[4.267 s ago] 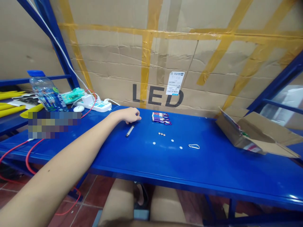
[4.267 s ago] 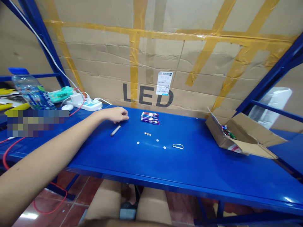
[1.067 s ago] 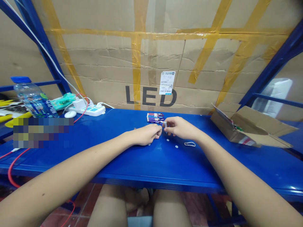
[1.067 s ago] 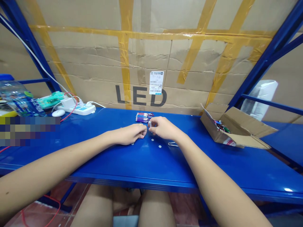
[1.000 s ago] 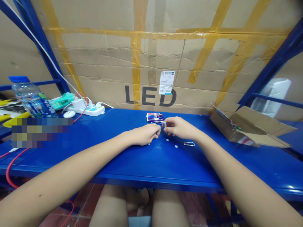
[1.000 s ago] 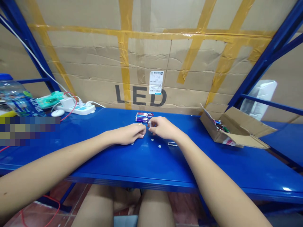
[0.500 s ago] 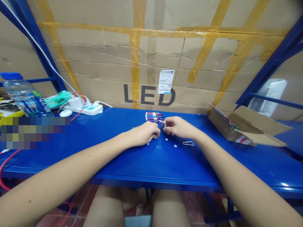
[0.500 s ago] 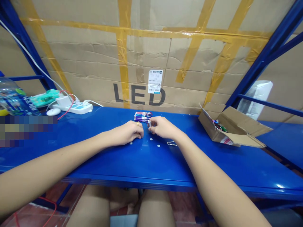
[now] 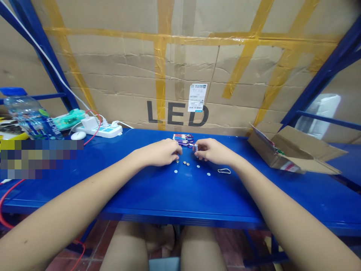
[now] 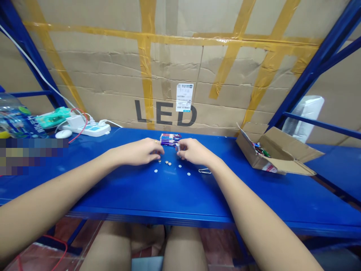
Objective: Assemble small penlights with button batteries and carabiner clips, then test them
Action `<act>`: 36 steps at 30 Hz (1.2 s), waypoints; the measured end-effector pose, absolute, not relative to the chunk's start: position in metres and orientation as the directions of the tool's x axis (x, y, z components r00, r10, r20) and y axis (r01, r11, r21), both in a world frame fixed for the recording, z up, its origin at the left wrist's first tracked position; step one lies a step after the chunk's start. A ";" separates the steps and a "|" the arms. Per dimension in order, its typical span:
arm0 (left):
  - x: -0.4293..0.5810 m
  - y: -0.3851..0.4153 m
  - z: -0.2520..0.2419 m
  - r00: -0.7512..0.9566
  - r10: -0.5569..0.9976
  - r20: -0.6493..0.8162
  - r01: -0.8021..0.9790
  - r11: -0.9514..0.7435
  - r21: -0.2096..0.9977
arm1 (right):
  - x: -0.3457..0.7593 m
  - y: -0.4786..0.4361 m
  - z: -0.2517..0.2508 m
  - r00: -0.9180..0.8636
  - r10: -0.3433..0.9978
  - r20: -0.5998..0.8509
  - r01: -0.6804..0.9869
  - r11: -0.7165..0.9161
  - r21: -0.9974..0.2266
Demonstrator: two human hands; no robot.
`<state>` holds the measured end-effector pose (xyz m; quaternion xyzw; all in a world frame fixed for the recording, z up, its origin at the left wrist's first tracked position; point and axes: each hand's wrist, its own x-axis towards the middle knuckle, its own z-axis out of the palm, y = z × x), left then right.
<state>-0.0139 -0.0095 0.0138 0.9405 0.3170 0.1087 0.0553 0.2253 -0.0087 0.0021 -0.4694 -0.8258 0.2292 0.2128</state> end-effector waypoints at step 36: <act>0.010 -0.011 -0.008 0.775 0.359 0.520 0.402 -0.915 0.033 | 0.216 -0.013 -0.001 -0.586 0.794 0.162 0.562 0.542 -0.624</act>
